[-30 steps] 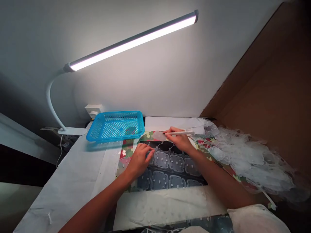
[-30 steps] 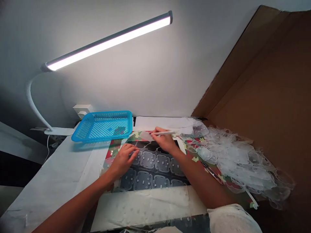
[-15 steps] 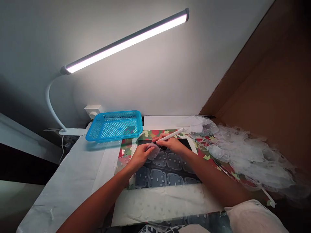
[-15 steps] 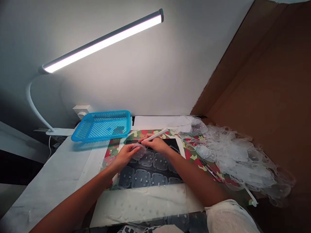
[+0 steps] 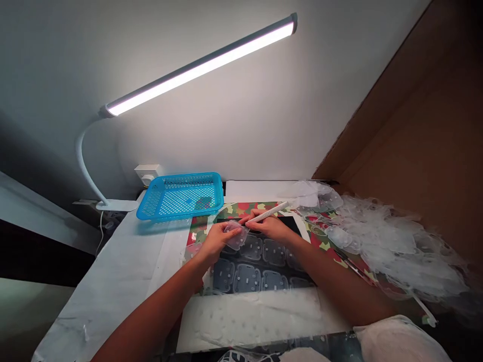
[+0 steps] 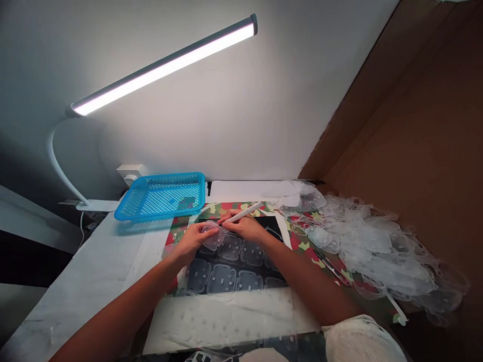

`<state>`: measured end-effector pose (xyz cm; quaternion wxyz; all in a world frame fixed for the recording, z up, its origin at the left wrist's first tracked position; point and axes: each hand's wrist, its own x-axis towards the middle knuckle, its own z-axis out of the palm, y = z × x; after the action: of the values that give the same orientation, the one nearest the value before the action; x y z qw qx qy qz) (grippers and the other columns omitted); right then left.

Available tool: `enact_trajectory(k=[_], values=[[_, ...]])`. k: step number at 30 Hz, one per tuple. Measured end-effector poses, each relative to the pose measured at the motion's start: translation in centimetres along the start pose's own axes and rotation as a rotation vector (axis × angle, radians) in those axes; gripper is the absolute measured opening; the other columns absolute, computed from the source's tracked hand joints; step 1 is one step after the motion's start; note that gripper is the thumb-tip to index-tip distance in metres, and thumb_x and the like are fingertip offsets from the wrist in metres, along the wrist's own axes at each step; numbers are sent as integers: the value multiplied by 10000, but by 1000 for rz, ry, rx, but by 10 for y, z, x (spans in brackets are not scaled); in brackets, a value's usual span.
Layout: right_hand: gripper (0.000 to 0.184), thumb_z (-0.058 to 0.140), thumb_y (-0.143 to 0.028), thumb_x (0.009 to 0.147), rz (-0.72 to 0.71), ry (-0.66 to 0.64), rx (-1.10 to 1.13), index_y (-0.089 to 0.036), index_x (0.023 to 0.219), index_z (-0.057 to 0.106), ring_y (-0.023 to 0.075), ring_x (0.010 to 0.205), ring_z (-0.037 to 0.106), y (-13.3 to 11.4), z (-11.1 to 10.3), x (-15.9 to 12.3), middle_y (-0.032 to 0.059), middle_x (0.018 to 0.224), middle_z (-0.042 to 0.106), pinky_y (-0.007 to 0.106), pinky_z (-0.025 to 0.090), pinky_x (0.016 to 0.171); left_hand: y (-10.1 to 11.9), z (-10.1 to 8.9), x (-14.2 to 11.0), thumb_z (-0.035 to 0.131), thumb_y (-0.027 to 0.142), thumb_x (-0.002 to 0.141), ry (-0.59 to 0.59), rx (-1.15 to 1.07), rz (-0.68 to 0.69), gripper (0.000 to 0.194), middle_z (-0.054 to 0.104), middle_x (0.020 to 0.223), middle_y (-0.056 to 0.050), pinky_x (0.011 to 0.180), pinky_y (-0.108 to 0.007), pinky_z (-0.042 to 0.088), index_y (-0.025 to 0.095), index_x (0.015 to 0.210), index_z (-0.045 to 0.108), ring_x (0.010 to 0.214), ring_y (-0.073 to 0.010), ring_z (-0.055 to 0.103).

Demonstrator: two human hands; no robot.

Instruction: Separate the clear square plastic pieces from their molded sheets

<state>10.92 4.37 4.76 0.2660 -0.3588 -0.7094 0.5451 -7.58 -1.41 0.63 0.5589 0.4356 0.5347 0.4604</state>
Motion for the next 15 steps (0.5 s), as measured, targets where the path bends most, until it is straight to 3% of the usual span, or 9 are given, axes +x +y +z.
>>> enact_trajectory(k=[4,10,15], values=[[160,626,-294,765,10,10,12,-189,693,529,148,747,591,9,-4,-3,25,952,737,260,408,667,1,-1,2,846,484,554,36,-75,-53,506,722,812,-80,619,-265,477,108,871,731,680,-173,629],[111,591,-283,813,-71,74,-106,-197,754,629,161,772,584,10,1,-4,12,915,726,266,406,679,0,2,5,869,467,511,67,-103,-65,487,719,753,-53,578,-244,459,121,825,732,633,-156,624],[111,565,-268,830,-102,52,-135,-200,797,646,167,810,586,5,4,-5,12,915,706,260,416,684,1,4,4,881,438,488,77,-91,-52,474,704,714,-34,576,-233,437,121,801,720,611,-141,602]])
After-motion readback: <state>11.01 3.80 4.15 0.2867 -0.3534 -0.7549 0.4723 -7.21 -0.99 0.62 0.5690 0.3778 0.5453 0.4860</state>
